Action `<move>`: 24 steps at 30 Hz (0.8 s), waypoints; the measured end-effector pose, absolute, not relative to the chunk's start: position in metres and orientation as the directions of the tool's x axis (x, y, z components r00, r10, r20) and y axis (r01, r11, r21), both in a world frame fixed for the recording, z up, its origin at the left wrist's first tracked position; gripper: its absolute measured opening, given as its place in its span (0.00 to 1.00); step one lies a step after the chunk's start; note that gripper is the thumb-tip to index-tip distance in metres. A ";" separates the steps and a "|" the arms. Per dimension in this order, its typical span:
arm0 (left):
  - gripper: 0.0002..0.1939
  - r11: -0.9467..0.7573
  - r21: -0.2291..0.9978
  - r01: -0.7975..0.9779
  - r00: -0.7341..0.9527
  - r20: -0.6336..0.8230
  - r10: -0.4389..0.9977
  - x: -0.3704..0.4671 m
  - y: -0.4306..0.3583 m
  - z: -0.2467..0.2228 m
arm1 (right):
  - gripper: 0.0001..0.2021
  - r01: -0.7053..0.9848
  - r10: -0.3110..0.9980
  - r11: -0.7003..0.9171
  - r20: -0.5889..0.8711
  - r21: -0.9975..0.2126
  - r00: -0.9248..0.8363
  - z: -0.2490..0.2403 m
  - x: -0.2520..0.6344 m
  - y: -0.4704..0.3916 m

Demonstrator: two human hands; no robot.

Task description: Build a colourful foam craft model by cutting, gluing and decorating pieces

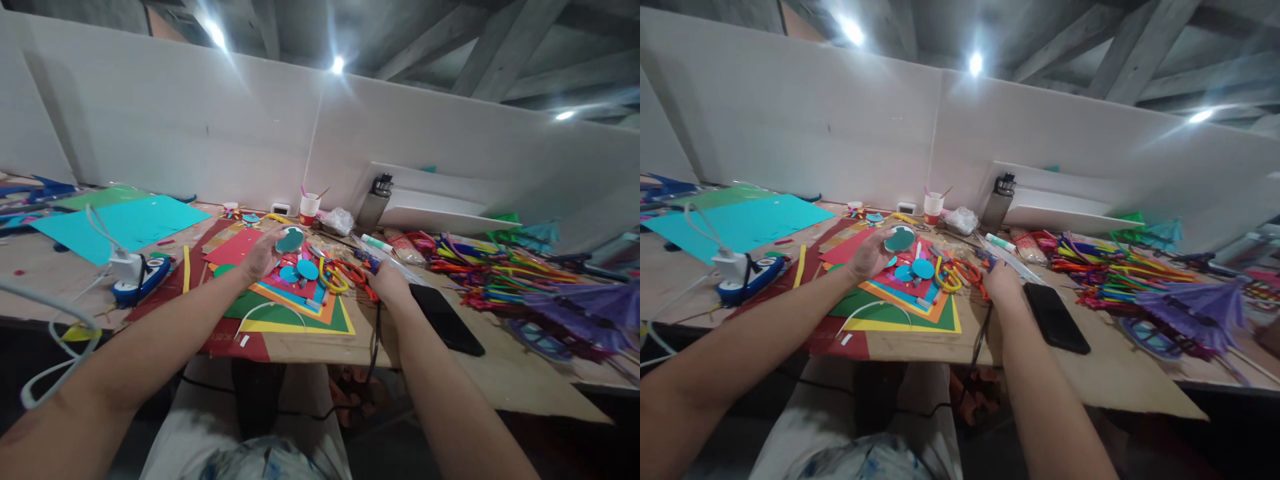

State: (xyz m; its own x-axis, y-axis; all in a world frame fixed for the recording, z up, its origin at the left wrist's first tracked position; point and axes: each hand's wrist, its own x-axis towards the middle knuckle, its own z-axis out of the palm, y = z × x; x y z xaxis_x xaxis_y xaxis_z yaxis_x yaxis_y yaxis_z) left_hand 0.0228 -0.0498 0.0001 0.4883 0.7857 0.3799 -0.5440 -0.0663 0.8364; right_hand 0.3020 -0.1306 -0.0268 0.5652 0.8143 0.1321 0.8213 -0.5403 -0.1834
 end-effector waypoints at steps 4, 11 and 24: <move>0.19 -0.063 0.825 -0.562 0.462 0.376 0.803 0.023 -0.047 0.000 | 0.17 0.888 0.757 -0.400 0.465 -0.228 0.460 -0.024 0.292 -0.131; 0.19 -0.002 0.835 -0.551 0.481 0.319 0.817 0.023 -0.050 0.002 | 0.16 0.941 0.843 -0.259 0.424 -0.219 0.331 -0.022 0.283 -0.129; 0.18 0.165 0.802 -0.574 0.483 0.169 0.859 0.024 -0.041 -0.002 | 0.20 0.751 0.797 -0.522 0.084 -0.405 0.599 -0.033 0.319 -0.100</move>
